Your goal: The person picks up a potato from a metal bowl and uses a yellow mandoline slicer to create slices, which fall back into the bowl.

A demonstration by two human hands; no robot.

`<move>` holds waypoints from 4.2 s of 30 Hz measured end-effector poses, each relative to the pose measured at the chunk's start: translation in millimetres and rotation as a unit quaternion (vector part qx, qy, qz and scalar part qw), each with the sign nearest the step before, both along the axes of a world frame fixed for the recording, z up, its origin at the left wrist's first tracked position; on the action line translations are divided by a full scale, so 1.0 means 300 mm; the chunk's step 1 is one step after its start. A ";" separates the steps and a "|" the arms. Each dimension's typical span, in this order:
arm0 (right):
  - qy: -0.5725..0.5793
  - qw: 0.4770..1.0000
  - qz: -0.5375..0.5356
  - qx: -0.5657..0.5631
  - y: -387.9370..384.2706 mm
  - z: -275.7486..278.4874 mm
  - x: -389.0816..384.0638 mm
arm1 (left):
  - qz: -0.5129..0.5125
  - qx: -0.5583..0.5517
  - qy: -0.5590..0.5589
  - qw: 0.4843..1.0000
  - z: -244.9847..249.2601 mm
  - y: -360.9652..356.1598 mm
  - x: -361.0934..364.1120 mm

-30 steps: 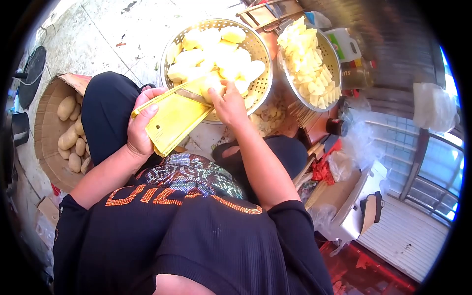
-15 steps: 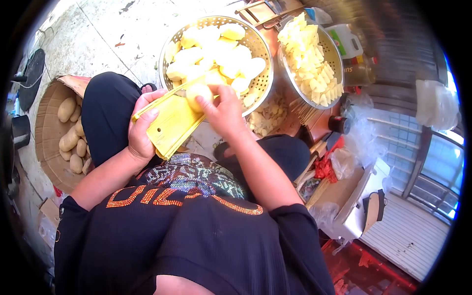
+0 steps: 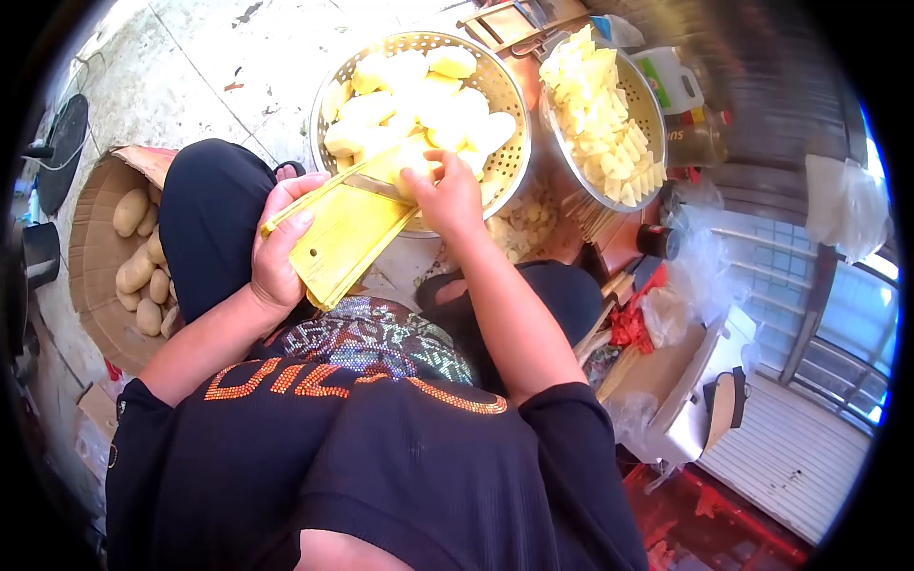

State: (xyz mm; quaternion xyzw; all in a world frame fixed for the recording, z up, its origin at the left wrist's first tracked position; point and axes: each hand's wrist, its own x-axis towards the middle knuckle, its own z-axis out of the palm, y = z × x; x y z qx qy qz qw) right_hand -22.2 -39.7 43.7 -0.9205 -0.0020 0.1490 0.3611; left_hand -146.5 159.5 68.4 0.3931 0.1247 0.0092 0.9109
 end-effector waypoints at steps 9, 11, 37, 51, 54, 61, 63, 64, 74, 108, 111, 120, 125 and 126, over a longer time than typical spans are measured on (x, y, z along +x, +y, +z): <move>-0.110 0.971 0.196 0.077 0.082 0.207 -0.193 | 0.005 0.008 -0.014 1.000 0.005 -0.009 0.005; -0.006 0.997 0.044 0.063 0.038 0.072 -0.072 | -0.002 0.003 -0.005 1.000 0.010 -0.003 0.010; 0.026 0.996 -0.018 0.082 -0.011 -0.056 0.004 | 0.020 0.080 -0.014 0.997 -0.037 -0.019 0.002; 0.001 0.997 -0.024 0.075 -0.021 -0.094 0.010 | -0.004 0.159 -0.014 0.987 -0.041 -0.008 0.004; -0.021 0.993 0.020 0.111 0.029 -0.011 -0.074 | 0.035 0.139 -0.006 0.990 -0.029 -0.010 0.004; -0.060 0.994 0.039 0.083 0.028 -0.045 -0.056 | 0.029 0.065 0.004 0.997 -0.037 -0.016 0.003; -0.015 0.997 -0.011 0.070 -0.001 -0.092 -0.007 | 0.009 0.112 -0.004 0.994 -0.043 -0.007 0.001; -0.005 0.997 -0.016 0.072 -0.007 -0.099 -0.001 | -0.011 0.158 -0.011 0.987 -0.042 -0.002 0.000; -0.028 0.996 0.008 0.085 0.018 -0.061 -0.040 | 0.028 0.060 -0.003 0.998 -0.032 -0.014 0.007; -0.117 0.969 0.182 0.122 0.138 0.186 -0.229 | 0.002 0.022 0.007 1.000 -0.036 0.011 0.000; -0.105 0.985 0.061 0.126 0.068 -0.014 -0.126 | -0.009 -0.001 0.015 1.000 -0.014 0.009 0.000; -0.118 0.972 0.180 0.094 0.106 0.159 -0.215 | 0.012 -0.027 0.011 1.000 -0.008 0.004 0.003; -0.078 0.994 0.007 0.073 0.040 -0.057 -0.092 | 0.013 0.011 0.008 1.000 -0.002 -0.004 0.001; -0.041 0.996 -0.029 0.075 0.000 -0.135 -0.032 | 0.010 0.022 0.000 1.000 -0.001 -0.003 0.003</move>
